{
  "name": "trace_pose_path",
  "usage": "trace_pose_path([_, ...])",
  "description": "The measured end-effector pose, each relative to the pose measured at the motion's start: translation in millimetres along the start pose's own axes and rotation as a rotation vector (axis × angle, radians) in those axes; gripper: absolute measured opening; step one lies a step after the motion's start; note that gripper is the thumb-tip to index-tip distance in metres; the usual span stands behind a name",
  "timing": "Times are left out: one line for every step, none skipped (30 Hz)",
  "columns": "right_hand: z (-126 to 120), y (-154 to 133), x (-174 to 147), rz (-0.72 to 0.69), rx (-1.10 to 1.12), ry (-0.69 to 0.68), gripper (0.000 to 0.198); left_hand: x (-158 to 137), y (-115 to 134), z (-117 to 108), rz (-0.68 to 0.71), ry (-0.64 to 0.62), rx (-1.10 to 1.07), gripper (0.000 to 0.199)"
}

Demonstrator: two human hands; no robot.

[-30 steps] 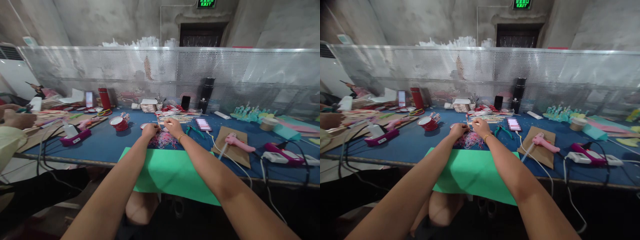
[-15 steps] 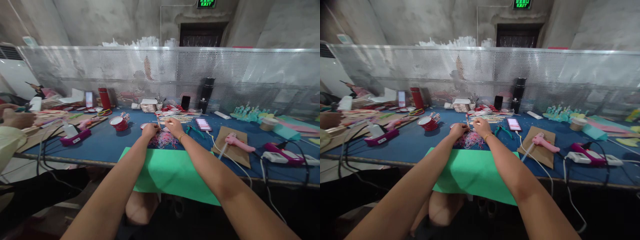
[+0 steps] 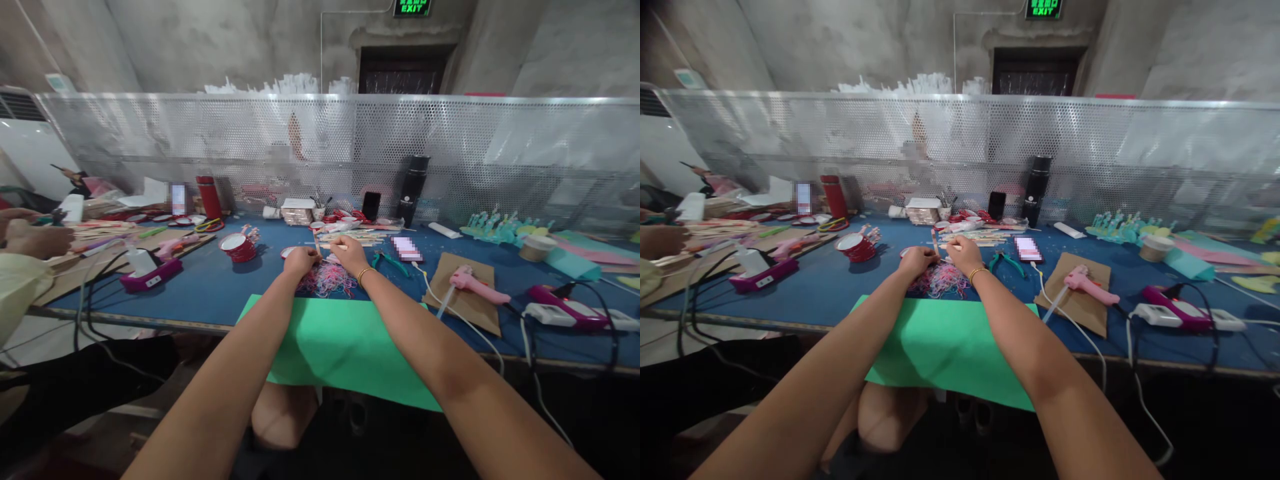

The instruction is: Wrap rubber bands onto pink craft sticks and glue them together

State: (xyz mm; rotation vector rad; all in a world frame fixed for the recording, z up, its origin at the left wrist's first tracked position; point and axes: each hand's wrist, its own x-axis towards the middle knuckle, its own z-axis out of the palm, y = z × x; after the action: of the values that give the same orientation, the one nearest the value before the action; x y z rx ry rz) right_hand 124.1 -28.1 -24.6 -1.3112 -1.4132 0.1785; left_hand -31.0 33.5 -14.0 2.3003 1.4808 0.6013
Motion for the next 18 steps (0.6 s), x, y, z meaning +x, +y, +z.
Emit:
trace_pose_path([0.5, -0.2, 0.0, -0.003, 0.007, -0.007, 0.011, 0.1, 0.0, 0.0, -0.001, 0.0, 0.0, 0.028])
trace_pose_path([1.0, -0.5, -0.1, -0.007, 0.01, -0.017, 0.011, 0.2, -0.1, 0.1, -0.001, 0.002, 0.0, 0.028])
trace_pose_path([1.5, -0.8, -0.1, -0.013, 0.009, -0.025, 0.012, 0.3, -0.2, 0.2, 0.003, 0.005, 0.0, 0.028])
trace_pose_path([1.9, -1.0, -0.1, -0.017, 0.005, -0.032, 0.012, 0.4, -0.4, 0.3, 0.01, 0.007, 0.003, 0.028])
trace_pose_path([1.9, -0.9, 0.0, -0.018, -0.001, -0.036, 0.012, 0.5, -0.7, 0.3, 0.016, 0.008, 0.006, 0.028])
trace_pose_path([1.7, -0.5, 0.2, -0.017, -0.006, -0.035, 0.012, 0.6, -1.0, 0.4, 0.019, 0.008, 0.01, 0.028])
trace_pose_path([1.3, 0.1, 0.4, -0.013, -0.011, -0.028, 0.012, 0.7, -1.3, 0.4, 0.02, 0.007, 0.013, 0.028])
trace_pose_path([0.8, 0.8, 0.6, -0.01, -0.015, -0.02, 0.011, 0.8, -1.5, 0.5, 0.019, 0.005, 0.017, 0.028])
trace_pose_path([0.2, 1.5, 0.8, -0.009, -0.016, -0.012, 0.011, 0.9, -1.7, 0.6, 0.018, 0.004, 0.019, 0.029])
trace_pose_path([-0.2, 1.8, 0.9, -0.009, -0.016, -0.004, 0.011, 1.1, -1.9, 0.8, 0.017, 0.004, 0.02, 0.029])
trace_pose_path([-0.5, 1.9, 0.9, -0.01, -0.013, 0.0, 0.011, 1.3, -2.1, 0.9, 0.017, 0.006, 0.02, 0.029])
trace_pose_path([-0.4, 1.4, 0.7, -0.011, -0.008, -0.003, 0.011, 1.4, -2.2, 1.1, 0.019, 0.008, 0.02, 0.029])
trace_pose_path([-0.2, 0.6, 0.4, -0.013, -0.003, -0.009, 0.011, 1.5, -2.3, 1.2, 0.018, 0.012, 0.02, 0.029])
trace_pose_path([0.3, -0.4, -0.1, -0.016, 0.001, -0.018, 0.012, 1.5, -2.2, 1.3, 0.017, 0.015, 0.017, 0.029])
trace_pose_path([0.8, -1.6, -0.5, -0.021, -0.001, -0.028, 0.012, 1.4, -2.1, 1.2, 0.018, 0.018, 0.012, 0.028])
trace_pose_path([1.3, -2.5, -0.9, -0.026, -0.005, -0.038, 0.012, 1.2, -1.9, 1.1, 0.02, 0.018, 0.006, 0.028])
trace_pose_path([1.6, -3.2, -1.1, -0.029, -0.012, -0.045, 0.012, 0.9, -1.6, 0.9, 0.022, 0.017, 0.0, 0.027])
trace_pose_path([1.7, -3.4, -1.2, -0.029, -0.019, -0.048, 0.012, 0.6, -1.2, 0.6, 0.024, 0.017, -0.002, 0.027])
